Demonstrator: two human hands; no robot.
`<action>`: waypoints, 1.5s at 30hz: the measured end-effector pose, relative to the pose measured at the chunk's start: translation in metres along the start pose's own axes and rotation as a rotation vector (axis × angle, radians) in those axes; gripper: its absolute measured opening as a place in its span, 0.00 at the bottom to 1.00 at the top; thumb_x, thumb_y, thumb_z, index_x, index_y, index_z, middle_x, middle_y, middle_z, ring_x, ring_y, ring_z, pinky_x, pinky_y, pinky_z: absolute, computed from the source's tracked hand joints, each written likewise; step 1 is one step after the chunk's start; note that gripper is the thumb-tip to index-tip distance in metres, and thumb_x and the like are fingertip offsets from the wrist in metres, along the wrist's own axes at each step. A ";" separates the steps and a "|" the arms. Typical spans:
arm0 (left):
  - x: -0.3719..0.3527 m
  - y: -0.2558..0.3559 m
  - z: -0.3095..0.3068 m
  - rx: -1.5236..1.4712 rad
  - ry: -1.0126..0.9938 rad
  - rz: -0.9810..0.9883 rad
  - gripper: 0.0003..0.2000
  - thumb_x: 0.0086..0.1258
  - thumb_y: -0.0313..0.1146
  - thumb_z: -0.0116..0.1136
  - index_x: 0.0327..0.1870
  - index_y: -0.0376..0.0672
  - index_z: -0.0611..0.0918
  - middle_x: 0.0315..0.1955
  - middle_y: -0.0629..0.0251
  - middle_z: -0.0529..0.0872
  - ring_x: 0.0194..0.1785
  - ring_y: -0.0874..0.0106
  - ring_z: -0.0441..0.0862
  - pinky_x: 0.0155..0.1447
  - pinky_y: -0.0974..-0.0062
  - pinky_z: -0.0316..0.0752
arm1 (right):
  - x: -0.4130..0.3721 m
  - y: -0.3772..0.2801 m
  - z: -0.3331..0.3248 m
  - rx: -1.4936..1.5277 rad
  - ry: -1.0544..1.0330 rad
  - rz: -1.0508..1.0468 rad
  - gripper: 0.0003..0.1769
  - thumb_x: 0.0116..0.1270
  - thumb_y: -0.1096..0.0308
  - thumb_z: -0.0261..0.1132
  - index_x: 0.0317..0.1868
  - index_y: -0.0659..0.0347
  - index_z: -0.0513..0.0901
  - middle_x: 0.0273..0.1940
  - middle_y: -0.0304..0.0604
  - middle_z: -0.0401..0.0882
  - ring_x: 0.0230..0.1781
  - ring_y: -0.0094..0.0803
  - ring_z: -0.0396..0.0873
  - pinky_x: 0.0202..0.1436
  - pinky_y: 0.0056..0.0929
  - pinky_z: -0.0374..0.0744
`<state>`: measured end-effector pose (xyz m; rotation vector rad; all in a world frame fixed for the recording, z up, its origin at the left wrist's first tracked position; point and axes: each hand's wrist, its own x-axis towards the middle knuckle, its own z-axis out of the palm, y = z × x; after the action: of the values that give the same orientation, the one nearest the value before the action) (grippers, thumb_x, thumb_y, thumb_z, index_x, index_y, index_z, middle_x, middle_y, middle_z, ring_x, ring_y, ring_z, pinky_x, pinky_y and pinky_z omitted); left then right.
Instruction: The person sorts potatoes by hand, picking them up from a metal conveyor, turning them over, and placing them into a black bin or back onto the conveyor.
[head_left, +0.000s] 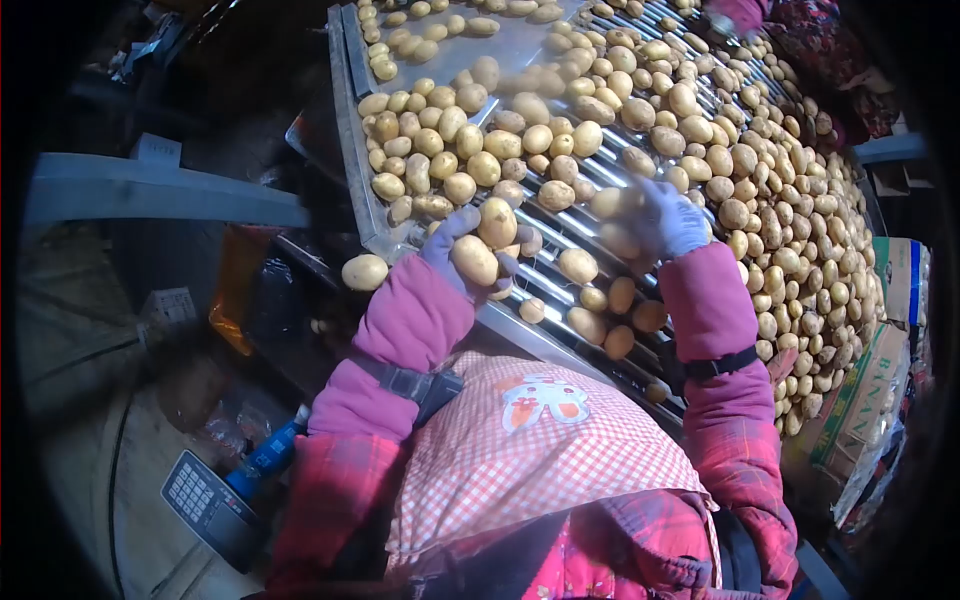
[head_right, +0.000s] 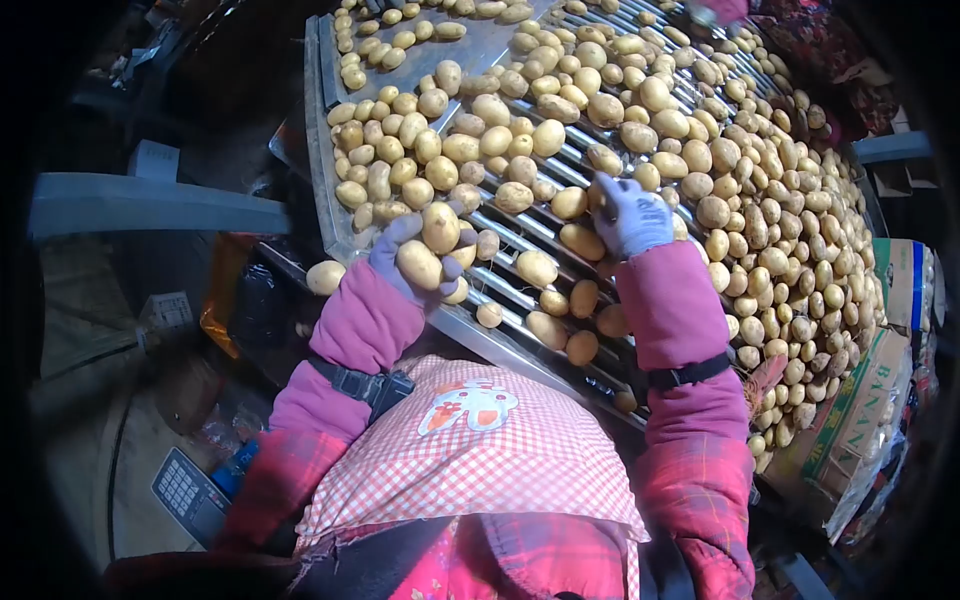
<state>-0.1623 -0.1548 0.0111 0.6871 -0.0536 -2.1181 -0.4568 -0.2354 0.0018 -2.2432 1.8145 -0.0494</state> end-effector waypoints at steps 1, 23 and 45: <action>0.001 0.001 -0.003 -0.005 0.000 0.001 0.20 0.68 0.49 0.50 0.54 0.46 0.76 0.40 0.54 0.83 0.28 0.68 0.81 0.31 0.71 0.77 | -0.001 0.003 0.011 -0.097 -0.031 -0.024 0.31 0.59 0.60 0.64 0.65 0.38 0.69 0.50 0.48 0.76 0.50 0.49 0.78 0.54 0.44 0.76; -0.036 0.011 -0.007 -0.296 0.008 0.408 0.31 0.67 0.60 0.44 0.67 0.53 0.69 0.66 0.57 0.68 0.72 0.51 0.58 0.69 0.38 0.53 | 0.005 -0.129 0.061 -0.110 -0.310 -0.798 0.41 0.50 0.61 0.67 0.67 0.42 0.64 0.68 0.45 0.57 0.64 0.45 0.64 0.60 0.45 0.69; -0.041 -0.001 -0.044 0.053 0.009 0.298 0.14 0.75 0.39 0.37 0.46 0.46 0.78 0.41 0.68 0.81 0.50 0.74 0.75 0.56 0.74 0.73 | -0.027 -0.159 0.010 1.110 -0.373 -0.473 0.36 0.67 0.64 0.62 0.72 0.62 0.58 0.68 0.50 0.63 0.69 0.34 0.61 0.71 0.32 0.61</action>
<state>-0.1230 -0.1135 -0.0080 0.6750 -0.1956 -1.8328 -0.3089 -0.1779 0.0304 -1.6103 0.6979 -0.5334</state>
